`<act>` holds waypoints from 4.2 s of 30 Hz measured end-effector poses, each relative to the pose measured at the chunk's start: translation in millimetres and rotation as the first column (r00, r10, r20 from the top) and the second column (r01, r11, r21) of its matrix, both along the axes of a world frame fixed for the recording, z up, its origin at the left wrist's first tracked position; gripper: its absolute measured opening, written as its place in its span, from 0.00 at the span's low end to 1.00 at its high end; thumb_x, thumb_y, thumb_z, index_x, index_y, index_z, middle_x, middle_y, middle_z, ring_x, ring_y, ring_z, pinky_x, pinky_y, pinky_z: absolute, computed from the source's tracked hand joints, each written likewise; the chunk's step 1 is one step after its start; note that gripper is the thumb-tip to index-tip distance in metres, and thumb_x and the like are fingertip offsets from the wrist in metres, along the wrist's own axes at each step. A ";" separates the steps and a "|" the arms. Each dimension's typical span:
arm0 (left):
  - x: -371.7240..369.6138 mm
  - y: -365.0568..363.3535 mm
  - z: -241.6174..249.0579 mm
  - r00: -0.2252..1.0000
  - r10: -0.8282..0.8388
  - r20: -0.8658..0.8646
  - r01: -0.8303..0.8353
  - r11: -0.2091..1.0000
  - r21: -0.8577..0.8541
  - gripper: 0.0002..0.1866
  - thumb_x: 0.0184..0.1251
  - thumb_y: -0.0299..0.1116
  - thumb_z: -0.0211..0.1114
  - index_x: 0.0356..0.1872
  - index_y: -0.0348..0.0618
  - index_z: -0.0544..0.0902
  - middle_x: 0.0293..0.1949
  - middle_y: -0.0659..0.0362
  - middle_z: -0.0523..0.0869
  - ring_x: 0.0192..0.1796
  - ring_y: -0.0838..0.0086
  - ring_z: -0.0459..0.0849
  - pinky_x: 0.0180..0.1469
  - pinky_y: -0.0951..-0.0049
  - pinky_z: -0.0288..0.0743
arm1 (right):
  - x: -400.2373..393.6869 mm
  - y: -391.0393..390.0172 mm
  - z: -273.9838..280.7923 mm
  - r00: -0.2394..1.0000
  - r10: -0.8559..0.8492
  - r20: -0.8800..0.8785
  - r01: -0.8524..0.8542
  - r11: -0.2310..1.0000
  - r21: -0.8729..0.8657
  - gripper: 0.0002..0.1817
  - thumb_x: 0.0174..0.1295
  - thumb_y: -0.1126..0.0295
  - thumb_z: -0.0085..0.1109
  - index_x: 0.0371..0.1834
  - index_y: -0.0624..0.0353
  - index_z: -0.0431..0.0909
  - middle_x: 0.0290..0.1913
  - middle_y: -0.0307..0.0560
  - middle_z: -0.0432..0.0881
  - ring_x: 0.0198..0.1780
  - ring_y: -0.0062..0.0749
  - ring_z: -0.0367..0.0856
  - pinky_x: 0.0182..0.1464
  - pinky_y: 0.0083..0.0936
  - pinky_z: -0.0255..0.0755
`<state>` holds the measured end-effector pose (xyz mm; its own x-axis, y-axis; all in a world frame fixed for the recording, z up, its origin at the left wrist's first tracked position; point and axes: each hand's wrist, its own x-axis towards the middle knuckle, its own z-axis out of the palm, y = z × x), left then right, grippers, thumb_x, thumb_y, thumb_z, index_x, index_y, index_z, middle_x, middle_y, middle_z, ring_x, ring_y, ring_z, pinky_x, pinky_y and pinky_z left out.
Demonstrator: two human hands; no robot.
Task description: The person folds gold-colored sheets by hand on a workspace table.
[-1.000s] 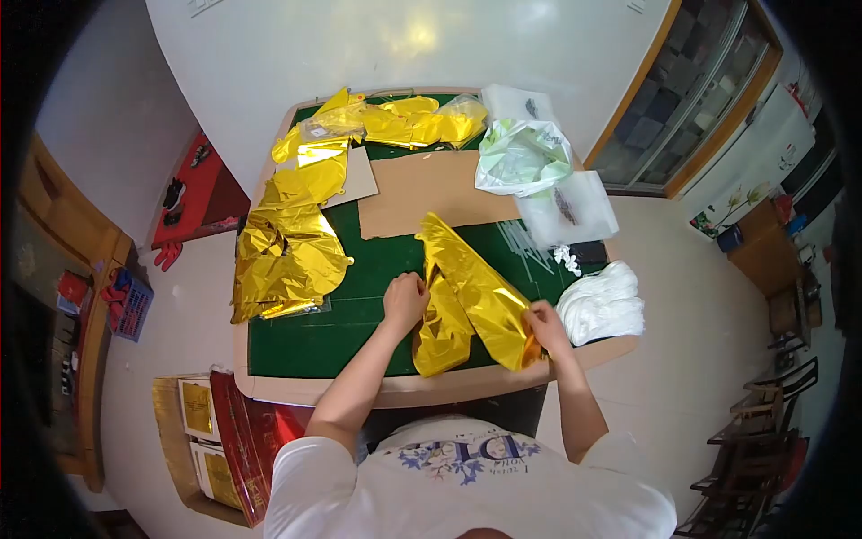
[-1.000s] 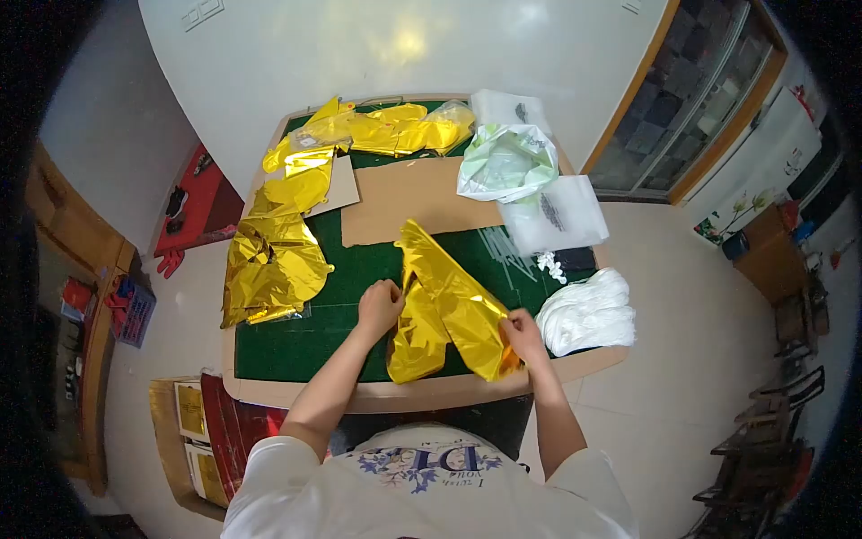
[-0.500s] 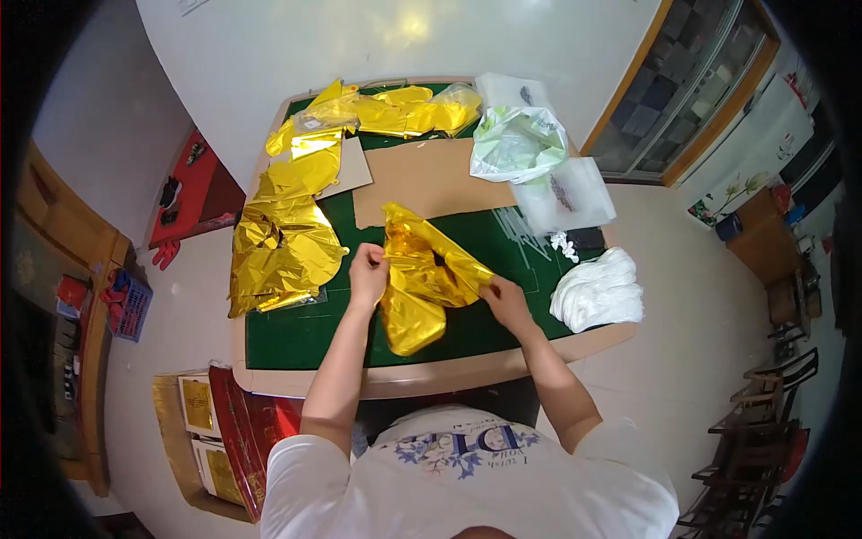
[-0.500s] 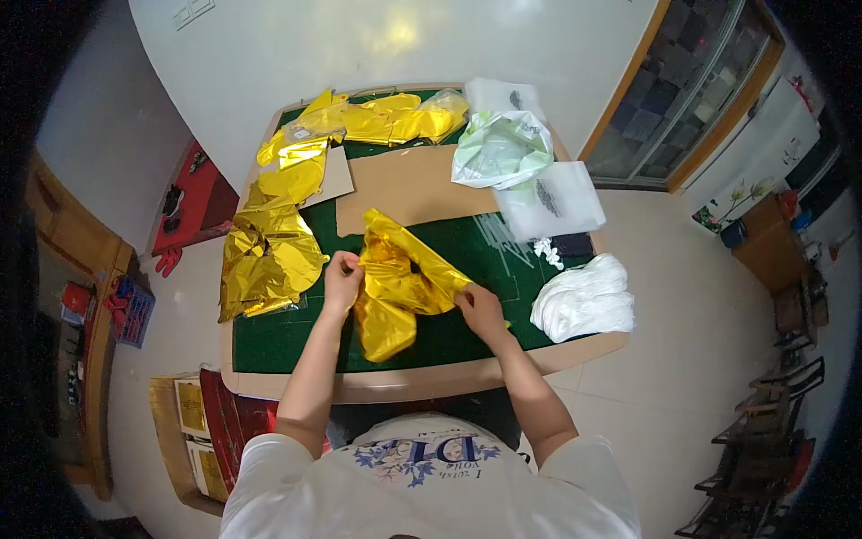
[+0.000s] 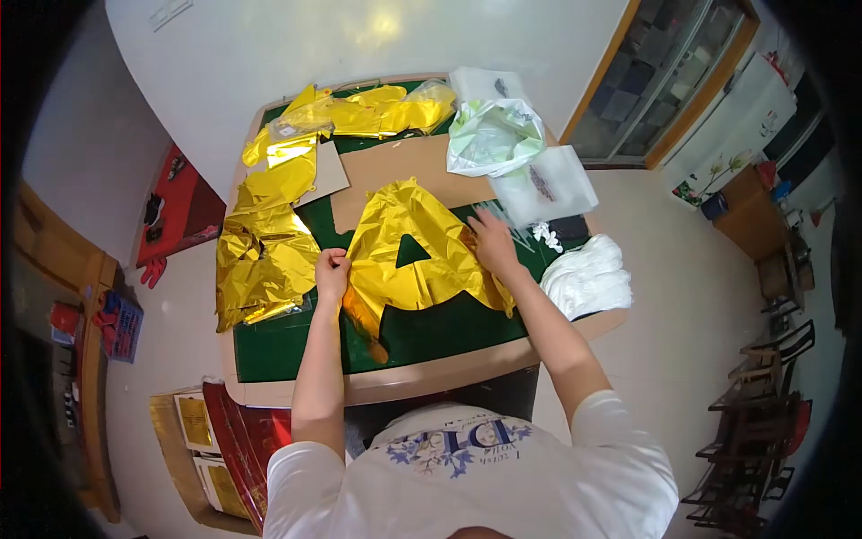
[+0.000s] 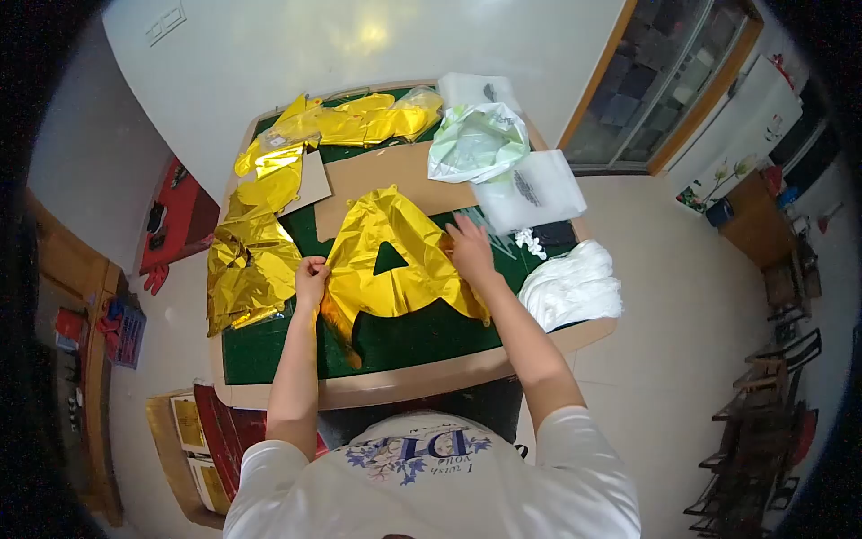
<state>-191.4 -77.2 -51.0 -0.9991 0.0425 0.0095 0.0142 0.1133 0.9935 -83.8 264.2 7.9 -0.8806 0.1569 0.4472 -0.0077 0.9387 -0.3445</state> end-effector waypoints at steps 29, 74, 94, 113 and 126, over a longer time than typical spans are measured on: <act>38.0 25.7 75.6 0.853 -0.176 -0.492 -0.211 0.746 -0.632 0.13 0.60 0.25 0.63 0.46 0.38 0.78 0.44 0.52 0.82 0.47 0.60 0.80 0.52 0.65 0.73 | 59.6 -10.3 -0.8 0.979 -0.104 0.174 0.106 0.994 -0.003 0.22 0.68 0.72 0.43 0.64 0.64 0.68 0.68 0.55 0.68 0.73 0.42 0.60 0.73 0.41 0.51; -42.3 87.1 54.2 0.809 -0.280 -0.516 -0.019 0.866 -0.500 0.15 0.65 0.30 0.61 0.52 0.42 0.81 0.51 0.45 0.82 0.53 0.51 0.80 0.57 0.61 0.74 | 19.2 -40.7 14.8 0.987 0.134 0.085 -0.125 0.986 -0.112 0.19 0.65 0.68 0.53 0.58 0.60 0.74 0.62 0.55 0.72 0.65 0.50 0.68 0.66 0.45 0.60; -89.0 27.1 39.2 0.856 -0.517 0.010 0.244 0.420 0.874 0.15 0.71 0.36 0.58 0.50 0.34 0.79 0.53 0.50 0.82 0.58 0.62 0.79 0.65 0.61 0.69 | -353.9 -3.6 0.2 0.990 -0.130 0.060 0.141 0.953 -0.267 0.22 0.54 0.66 0.64 0.52 0.62 0.78 0.47 0.55 0.83 0.45 0.40 0.83 0.51 0.29 0.75; -89.2 28.7 33.1 0.846 -0.534 -0.005 0.257 0.399 0.880 0.12 0.72 0.32 0.58 0.48 0.35 0.79 0.52 0.49 0.82 0.58 0.61 0.80 0.64 0.62 0.71 | -406.2 -35.0 125.1 0.950 -0.048 -0.307 -0.160 0.773 -0.614 0.09 0.62 0.72 0.58 0.39 0.66 0.76 0.31 0.53 0.82 0.36 0.32 0.86 0.35 0.28 0.76; -89.8 27.9 28.9 0.843 -0.532 -0.084 0.295 0.325 0.899 0.10 0.71 0.31 0.59 0.47 0.36 0.79 0.53 0.50 0.82 0.57 0.62 0.80 0.64 0.62 0.71 | -325.6 -38.4 131.5 0.892 0.198 -0.406 -0.361 0.853 -0.377 0.07 0.64 0.78 0.57 0.43 0.66 0.79 0.39 0.40 0.84 0.40 0.18 0.81 0.44 0.17 0.75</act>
